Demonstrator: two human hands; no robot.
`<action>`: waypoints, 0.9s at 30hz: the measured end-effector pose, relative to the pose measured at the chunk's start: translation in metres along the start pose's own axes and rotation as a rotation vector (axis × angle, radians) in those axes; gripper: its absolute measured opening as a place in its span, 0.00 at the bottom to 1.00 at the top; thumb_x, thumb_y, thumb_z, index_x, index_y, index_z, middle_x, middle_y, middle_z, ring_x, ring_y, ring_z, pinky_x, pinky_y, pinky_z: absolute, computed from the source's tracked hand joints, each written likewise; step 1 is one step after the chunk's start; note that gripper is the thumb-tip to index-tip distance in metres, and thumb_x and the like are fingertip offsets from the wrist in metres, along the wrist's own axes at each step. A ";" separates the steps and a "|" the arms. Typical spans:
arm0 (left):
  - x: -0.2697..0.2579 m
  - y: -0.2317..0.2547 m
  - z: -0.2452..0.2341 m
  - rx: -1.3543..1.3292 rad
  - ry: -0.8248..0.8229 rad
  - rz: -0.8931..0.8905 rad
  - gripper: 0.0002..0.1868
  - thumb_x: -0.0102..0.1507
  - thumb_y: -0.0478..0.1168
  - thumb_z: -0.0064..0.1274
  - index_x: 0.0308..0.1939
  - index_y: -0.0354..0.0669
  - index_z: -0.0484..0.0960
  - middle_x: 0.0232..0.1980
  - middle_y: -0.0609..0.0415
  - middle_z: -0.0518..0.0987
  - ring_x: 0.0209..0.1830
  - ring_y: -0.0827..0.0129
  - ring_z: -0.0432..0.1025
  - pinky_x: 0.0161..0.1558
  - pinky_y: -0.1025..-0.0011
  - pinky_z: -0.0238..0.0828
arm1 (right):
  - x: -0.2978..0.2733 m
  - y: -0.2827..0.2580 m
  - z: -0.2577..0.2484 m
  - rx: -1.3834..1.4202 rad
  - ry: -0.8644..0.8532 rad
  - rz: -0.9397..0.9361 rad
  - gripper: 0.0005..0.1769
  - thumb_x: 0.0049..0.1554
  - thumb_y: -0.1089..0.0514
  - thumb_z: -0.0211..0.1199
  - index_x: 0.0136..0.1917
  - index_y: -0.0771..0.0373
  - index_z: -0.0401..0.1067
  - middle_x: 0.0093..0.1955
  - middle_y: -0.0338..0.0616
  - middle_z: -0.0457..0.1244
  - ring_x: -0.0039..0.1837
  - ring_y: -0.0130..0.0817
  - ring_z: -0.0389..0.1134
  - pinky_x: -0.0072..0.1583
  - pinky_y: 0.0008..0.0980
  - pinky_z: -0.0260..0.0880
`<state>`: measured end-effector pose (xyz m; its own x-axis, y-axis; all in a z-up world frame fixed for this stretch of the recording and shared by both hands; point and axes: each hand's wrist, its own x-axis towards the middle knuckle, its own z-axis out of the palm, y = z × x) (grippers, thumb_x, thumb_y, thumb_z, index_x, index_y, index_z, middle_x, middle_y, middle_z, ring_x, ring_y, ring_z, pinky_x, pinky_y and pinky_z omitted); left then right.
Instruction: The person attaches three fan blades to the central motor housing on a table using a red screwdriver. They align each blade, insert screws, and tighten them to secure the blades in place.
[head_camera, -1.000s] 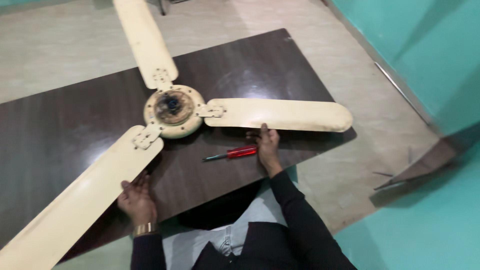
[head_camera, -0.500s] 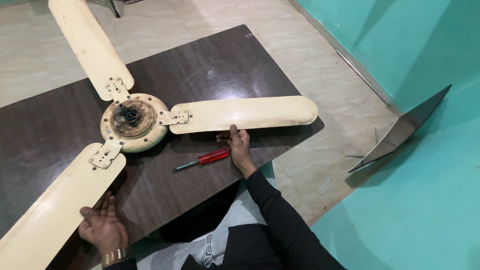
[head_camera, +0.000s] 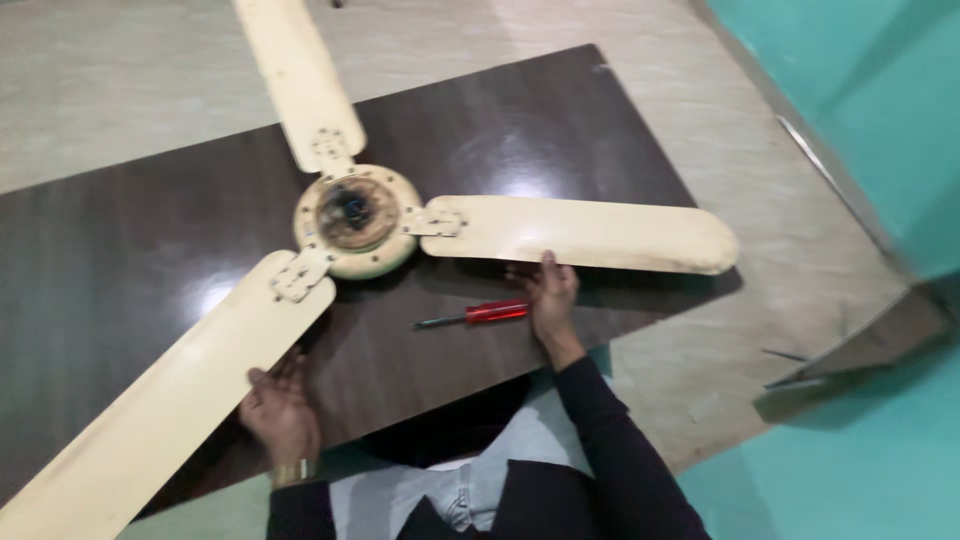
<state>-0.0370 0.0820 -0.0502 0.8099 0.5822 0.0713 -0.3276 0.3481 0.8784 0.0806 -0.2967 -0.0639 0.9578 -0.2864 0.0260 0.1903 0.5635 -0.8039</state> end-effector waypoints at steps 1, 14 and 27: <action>0.001 -0.002 0.000 -0.035 -0.006 -0.013 0.21 0.77 0.48 0.43 0.59 0.29 0.73 0.56 0.43 0.81 0.56 0.58 0.78 0.63 0.57 0.76 | 0.002 -0.001 0.000 0.003 -0.006 0.007 0.19 0.67 0.49 0.56 0.58 0.69 0.69 0.53 0.52 0.69 0.51 0.42 0.74 0.55 0.47 0.79; 0.004 -0.009 -0.001 -0.038 0.061 -0.041 0.23 0.75 0.48 0.43 0.59 0.27 0.74 0.55 0.41 0.81 0.54 0.56 0.78 0.59 0.59 0.77 | -0.002 -0.015 0.008 -0.029 -0.067 0.005 0.21 0.69 0.48 0.56 0.63 0.68 0.65 0.55 0.52 0.68 0.53 0.44 0.73 0.56 0.46 0.77; 0.003 0.001 0.006 -0.021 0.066 -0.070 0.26 0.73 0.51 0.43 0.57 0.25 0.75 0.52 0.40 0.83 0.54 0.58 0.79 0.59 0.60 0.78 | -0.004 -0.015 0.009 -0.075 -0.112 -0.012 0.23 0.71 0.46 0.56 0.64 0.70 0.65 0.54 0.53 0.67 0.53 0.45 0.73 0.58 0.47 0.77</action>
<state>-0.0322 0.0797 -0.0464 0.7979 0.6025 -0.0216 -0.2817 0.4043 0.8701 0.0756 -0.2972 -0.0465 0.9744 -0.2019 0.0988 0.1893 0.4998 -0.8452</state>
